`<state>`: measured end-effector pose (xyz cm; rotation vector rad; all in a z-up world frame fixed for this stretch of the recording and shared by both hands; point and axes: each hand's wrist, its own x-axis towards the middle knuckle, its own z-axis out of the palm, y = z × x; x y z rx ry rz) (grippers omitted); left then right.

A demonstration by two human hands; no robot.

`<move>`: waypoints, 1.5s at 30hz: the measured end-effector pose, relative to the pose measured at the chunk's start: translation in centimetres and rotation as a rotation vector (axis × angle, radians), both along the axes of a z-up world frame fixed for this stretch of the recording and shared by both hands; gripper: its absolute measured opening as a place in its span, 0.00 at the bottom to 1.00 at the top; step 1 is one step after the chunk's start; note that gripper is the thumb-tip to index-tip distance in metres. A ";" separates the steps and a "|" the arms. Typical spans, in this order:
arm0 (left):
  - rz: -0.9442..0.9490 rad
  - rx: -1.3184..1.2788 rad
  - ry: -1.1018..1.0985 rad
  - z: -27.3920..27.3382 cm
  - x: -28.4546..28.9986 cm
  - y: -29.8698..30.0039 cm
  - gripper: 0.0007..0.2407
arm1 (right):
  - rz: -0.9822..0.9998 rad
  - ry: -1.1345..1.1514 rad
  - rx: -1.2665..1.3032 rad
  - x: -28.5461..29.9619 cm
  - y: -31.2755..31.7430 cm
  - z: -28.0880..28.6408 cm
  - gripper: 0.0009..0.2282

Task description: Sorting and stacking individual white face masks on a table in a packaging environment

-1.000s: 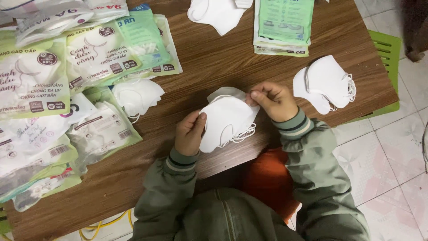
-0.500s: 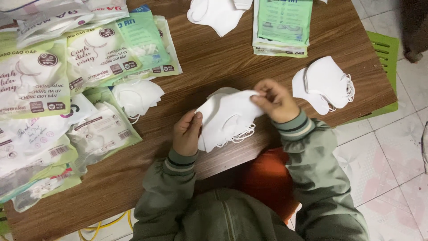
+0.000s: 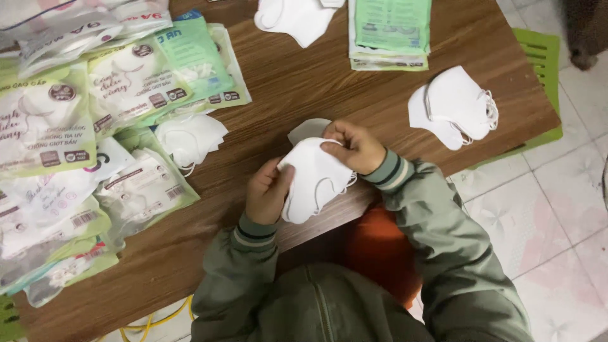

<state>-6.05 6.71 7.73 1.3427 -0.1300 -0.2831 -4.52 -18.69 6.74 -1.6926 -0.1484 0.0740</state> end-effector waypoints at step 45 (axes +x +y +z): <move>-0.031 -0.098 0.074 -8.4 7.9 -2.3 0.13 | -0.478 0.228 -0.977 2.5 -13.9 -3.1 0.43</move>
